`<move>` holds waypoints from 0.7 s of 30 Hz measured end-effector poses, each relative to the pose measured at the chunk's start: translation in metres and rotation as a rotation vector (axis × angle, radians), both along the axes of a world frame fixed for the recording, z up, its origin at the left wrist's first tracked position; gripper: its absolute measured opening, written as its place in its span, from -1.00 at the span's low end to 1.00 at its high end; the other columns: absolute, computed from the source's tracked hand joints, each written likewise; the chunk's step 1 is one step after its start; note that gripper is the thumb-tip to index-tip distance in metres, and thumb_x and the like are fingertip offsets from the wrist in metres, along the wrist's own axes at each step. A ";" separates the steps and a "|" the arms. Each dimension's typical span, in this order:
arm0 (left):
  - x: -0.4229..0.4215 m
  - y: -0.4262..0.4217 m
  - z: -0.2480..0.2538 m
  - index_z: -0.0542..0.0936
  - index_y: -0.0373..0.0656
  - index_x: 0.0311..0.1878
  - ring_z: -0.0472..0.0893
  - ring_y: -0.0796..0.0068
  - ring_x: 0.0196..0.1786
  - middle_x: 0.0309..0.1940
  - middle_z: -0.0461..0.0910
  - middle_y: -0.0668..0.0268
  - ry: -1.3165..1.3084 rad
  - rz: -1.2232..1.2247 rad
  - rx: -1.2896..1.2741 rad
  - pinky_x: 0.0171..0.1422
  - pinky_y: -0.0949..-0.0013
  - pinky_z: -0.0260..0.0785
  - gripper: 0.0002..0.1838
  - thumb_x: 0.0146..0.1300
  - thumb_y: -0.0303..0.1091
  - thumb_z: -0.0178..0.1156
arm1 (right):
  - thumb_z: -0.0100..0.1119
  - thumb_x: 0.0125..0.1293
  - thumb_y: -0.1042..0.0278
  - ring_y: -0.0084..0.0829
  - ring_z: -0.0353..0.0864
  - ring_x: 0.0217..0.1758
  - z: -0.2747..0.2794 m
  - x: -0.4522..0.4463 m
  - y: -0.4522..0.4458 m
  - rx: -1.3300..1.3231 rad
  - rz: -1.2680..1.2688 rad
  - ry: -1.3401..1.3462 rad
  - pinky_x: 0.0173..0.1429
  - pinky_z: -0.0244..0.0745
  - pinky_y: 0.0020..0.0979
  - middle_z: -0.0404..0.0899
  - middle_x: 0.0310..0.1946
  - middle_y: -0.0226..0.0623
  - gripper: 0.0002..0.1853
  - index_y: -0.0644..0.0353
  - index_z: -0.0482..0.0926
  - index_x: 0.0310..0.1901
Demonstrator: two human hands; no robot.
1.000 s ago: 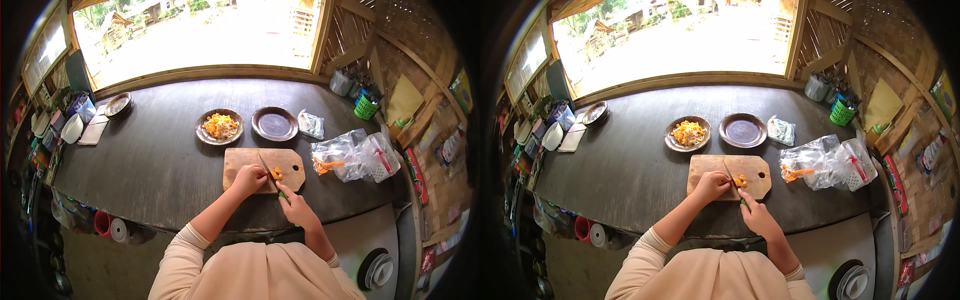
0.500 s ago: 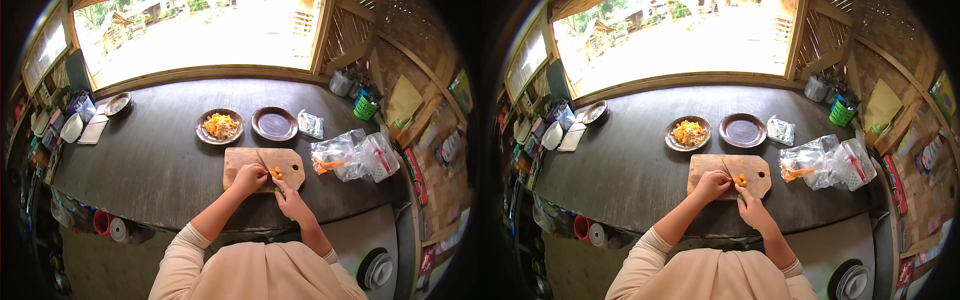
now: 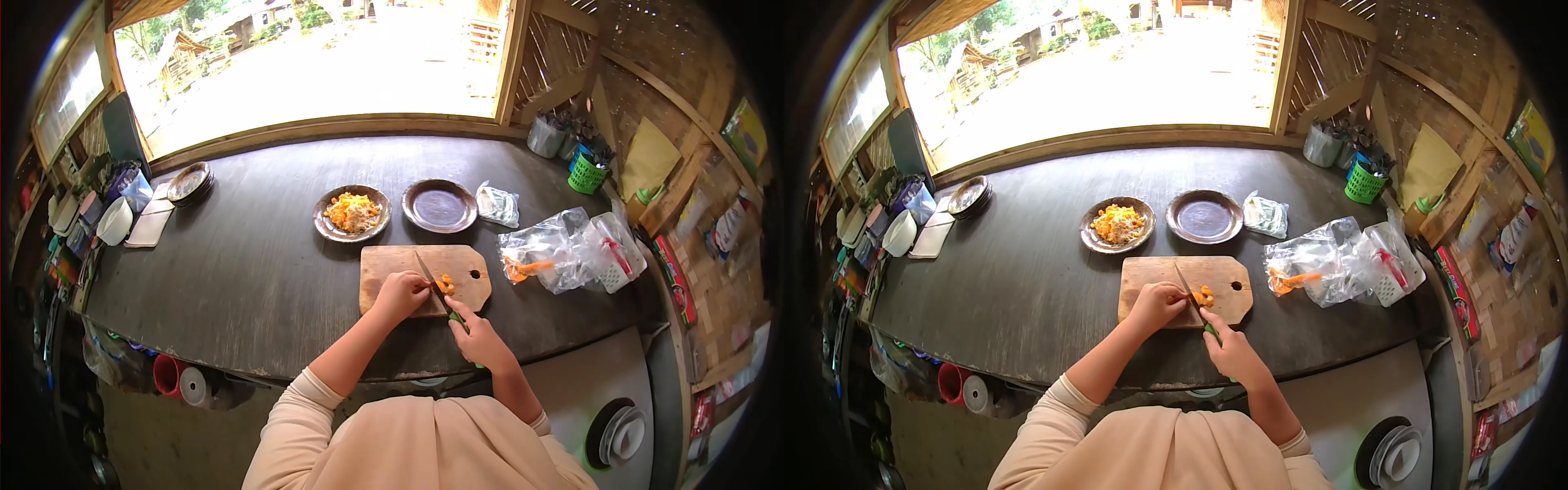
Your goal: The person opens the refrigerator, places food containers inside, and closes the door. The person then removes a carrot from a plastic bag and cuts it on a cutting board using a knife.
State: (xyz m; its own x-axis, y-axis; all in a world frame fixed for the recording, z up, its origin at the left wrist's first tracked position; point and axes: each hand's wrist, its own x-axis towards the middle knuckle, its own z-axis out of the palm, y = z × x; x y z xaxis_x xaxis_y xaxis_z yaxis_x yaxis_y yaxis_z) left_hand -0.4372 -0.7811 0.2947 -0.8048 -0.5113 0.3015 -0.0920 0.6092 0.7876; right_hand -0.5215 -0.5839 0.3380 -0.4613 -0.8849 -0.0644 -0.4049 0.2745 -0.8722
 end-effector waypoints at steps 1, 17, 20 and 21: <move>0.000 0.000 0.000 0.70 -0.32 -0.25 0.72 0.36 -0.26 -0.29 0.70 0.14 0.005 -0.003 0.008 -0.11 0.41 0.58 -0.83 0.11 -0.43 0.34 | -0.03 0.41 0.36 -0.62 0.33 -0.75 0.002 0.001 0.001 0.005 0.001 -0.010 -0.59 0.34 -0.49 0.35 -0.71 -0.43 -0.49 -0.08 0.28 0.39; 0.000 -0.003 -0.001 0.70 -0.31 -0.28 0.72 0.34 -0.27 -0.30 0.70 0.15 0.004 -0.009 -0.015 -0.11 0.41 0.57 -0.83 0.08 -0.43 0.34 | -0.01 0.40 0.37 -0.56 0.39 -0.72 0.001 -0.003 0.001 -0.032 0.020 0.057 -0.52 0.38 -0.43 0.46 -0.66 -0.29 -0.52 -0.02 0.34 0.35; 0.000 -0.004 -0.002 0.70 -0.31 -0.29 0.71 0.34 -0.29 -0.31 0.70 0.15 0.027 -0.020 -0.024 -0.12 0.41 0.57 -0.84 0.07 -0.44 0.34 | -0.02 0.40 0.38 -0.56 0.37 -0.73 0.002 -0.003 -0.002 -0.029 0.026 0.057 -0.52 0.37 -0.43 0.46 -0.67 -0.27 -0.52 -0.01 0.35 0.35; -0.001 -0.004 -0.001 0.70 -0.32 -0.29 0.71 0.34 -0.29 -0.31 0.70 0.15 0.032 -0.022 -0.017 -0.13 0.41 0.57 -0.84 0.07 -0.45 0.34 | -0.02 0.40 0.38 -0.56 0.37 -0.73 0.003 -0.004 -0.003 -0.029 0.028 0.057 -0.52 0.37 -0.43 0.46 -0.67 -0.27 -0.52 -0.01 0.35 0.35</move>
State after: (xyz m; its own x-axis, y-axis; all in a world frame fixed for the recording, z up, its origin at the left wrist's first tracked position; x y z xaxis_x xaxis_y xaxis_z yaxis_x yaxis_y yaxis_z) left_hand -0.4378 -0.7852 0.2932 -0.8056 -0.4880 0.3358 -0.0535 0.6245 0.7792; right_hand -0.5254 -0.5866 0.3410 -0.4385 -0.8986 -0.0132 -0.4614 0.2377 -0.8547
